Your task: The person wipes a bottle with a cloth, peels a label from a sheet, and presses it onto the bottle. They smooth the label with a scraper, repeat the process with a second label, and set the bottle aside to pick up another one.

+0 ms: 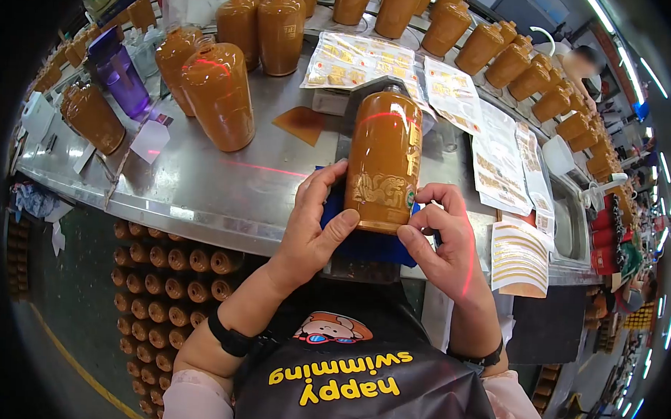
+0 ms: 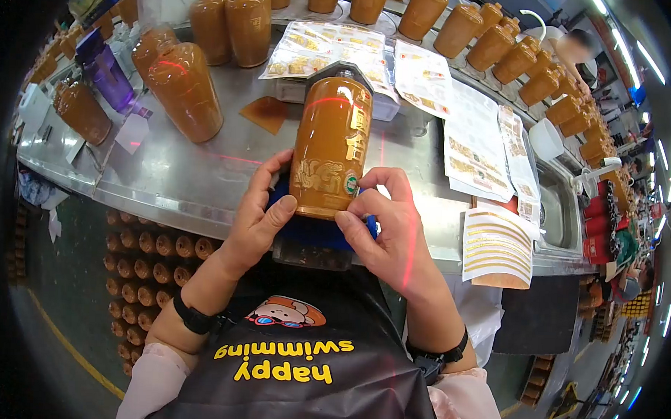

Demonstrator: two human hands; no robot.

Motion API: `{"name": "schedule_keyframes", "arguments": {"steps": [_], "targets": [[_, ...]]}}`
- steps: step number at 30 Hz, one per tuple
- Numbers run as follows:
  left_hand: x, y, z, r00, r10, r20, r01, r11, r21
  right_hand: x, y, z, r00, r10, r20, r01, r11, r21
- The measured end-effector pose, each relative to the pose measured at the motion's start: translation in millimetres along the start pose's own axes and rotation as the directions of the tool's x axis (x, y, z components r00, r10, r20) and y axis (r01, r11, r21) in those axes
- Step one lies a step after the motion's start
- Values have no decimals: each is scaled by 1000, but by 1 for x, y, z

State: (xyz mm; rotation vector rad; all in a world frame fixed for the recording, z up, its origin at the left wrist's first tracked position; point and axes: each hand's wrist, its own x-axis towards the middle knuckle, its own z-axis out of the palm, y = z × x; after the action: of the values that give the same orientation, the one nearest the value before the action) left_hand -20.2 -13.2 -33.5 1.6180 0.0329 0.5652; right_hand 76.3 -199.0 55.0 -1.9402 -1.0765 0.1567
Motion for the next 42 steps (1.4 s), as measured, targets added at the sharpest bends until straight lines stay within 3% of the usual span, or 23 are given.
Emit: {"name": "schedule_keyframes", "arguments": {"steps": [3, 6, 10, 11, 17, 20, 23, 26, 32, 37, 42], "targets": [[0, 1, -1, 1000, -2, 22, 1, 1000, 25, 0, 2, -1, 1000, -17, -2, 17, 1000, -11], [-4, 7, 5, 993, -6, -120, -12, 989, -148, 1, 3, -1, 999, -41, 12, 41, 998, -41], [-17, 21, -11, 925, 357, -132, -302, 899, 317, 0, 6, 0, 1000, -18, 18, 18, 999, -35], [-17, 26, -9, 897, 440, -47, -397, 847, 355, -1, 6, 0, 1000, -5, 18, 6, 1000, -31], [-21, 19, -4, 880, 475, -9, -434, 810, 395, -4, 19, -7, 995, -34, 95, 26, 996, 84], [-16, 20, -7, 844, 530, 84, -502, 724, 473, -5, 22, -18, 969, 68, 240, -132, 956, 262], [-10, 23, -9, 792, 573, 209, -585, 618, 525, -5, 26, -24, 942, 109, 317, -205, 936, 288], [-4, 22, -10, 752, 587, 299, -642, 554, 529, -5, 28, -30, 958, -28, 287, -34, 977, 210], [3, 24, -13, 697, 606, 384, -707, 490, 510, -11, 40, -36, 945, 41, 325, -145, 943, 300], [11, 29, -9, 655, 634, 411, -745, 455, 488, -13, 48, -36, 949, 5, 316, -117, 935, 335], [24, 43, -4, 572, 594, 566, -813, 317, 489, -14, 48, -38, 955, 1, 297, -104, 937, 333]]}}
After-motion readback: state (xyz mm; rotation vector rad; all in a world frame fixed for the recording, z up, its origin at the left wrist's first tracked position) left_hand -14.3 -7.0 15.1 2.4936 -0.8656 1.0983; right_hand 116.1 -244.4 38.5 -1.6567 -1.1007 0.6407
